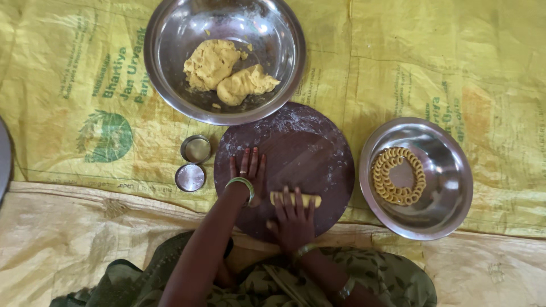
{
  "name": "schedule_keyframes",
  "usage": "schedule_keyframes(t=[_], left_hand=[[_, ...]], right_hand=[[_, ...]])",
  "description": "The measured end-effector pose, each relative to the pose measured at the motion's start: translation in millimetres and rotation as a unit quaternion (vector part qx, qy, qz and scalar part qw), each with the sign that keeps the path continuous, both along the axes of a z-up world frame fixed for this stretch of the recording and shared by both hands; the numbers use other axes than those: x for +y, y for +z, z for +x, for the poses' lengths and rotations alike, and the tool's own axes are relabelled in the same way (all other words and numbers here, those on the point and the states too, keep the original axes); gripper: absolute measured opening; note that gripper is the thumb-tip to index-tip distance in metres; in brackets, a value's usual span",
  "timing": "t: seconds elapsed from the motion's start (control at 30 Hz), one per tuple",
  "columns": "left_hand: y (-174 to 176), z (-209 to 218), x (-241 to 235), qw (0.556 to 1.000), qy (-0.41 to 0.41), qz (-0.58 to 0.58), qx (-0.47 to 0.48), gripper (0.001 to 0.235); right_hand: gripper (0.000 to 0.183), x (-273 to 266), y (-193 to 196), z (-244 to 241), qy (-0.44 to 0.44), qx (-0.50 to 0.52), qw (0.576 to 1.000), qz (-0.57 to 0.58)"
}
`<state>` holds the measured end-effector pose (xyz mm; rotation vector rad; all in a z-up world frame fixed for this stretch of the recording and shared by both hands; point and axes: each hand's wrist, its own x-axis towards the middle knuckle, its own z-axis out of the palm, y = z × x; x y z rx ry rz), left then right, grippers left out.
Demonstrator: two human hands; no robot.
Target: The person kneads and rolls dough on a wooden board, then shapes it into a spiral pattern and places it into a metal bowl. The process is repeated with additional dough pieces.
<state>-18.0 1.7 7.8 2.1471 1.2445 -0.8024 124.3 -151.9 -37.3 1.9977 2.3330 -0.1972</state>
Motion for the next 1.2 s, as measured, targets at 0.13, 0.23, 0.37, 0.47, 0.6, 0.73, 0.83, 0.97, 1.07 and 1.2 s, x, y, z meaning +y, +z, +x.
schedule_keyframes(t=[0.13,0.23,0.37,0.47,0.6,0.73,0.83,0.97,1.07,1.2], left_hand=[[2,2,-8,0.998,0.032,0.032,-0.031,0.103],[7,2,-3,1.000,0.024,-0.010,-0.018,0.105],[11,-3,-3,0.998,0.043,-0.011,-0.048,0.100],[7,-2,-2,0.996,0.061,-0.007,-0.064,0.098],[-4,-2,-5,0.995,0.064,0.011,-0.074,0.101],[-8,-2,-5,0.998,0.047,-0.006,-0.036,0.121],[-11,-2,-4,0.998,0.049,0.020,-0.046,0.127],[-18,-3,-9,0.994,0.070,0.049,-0.061,0.126],[-20,-2,-12,0.990,0.081,0.086,-0.072,0.120],[-17,10,-16,0.986,0.100,0.108,-0.075,0.106]], right_hand=[[0.077,83,-23,24,-0.043,-0.031,0.998,0.037],[0.079,172,-22,48,-0.110,0.009,0.994,-0.009],[0.085,244,-6,70,-0.137,-0.038,0.986,0.089],[0.085,247,-12,76,-0.199,-0.028,0.978,0.062],[0.081,205,-34,74,-0.362,0.097,0.919,0.123],[0.081,145,-42,47,-0.257,0.005,0.959,0.116],[0.080,94,-34,20,-0.191,-0.022,0.978,0.085],[0.083,40,-8,-4,-0.140,0.008,0.985,0.100],[0.087,12,12,-13,-0.117,0.015,0.992,0.043],[0.089,-3,26,1,-0.086,0.011,0.994,-0.070]])
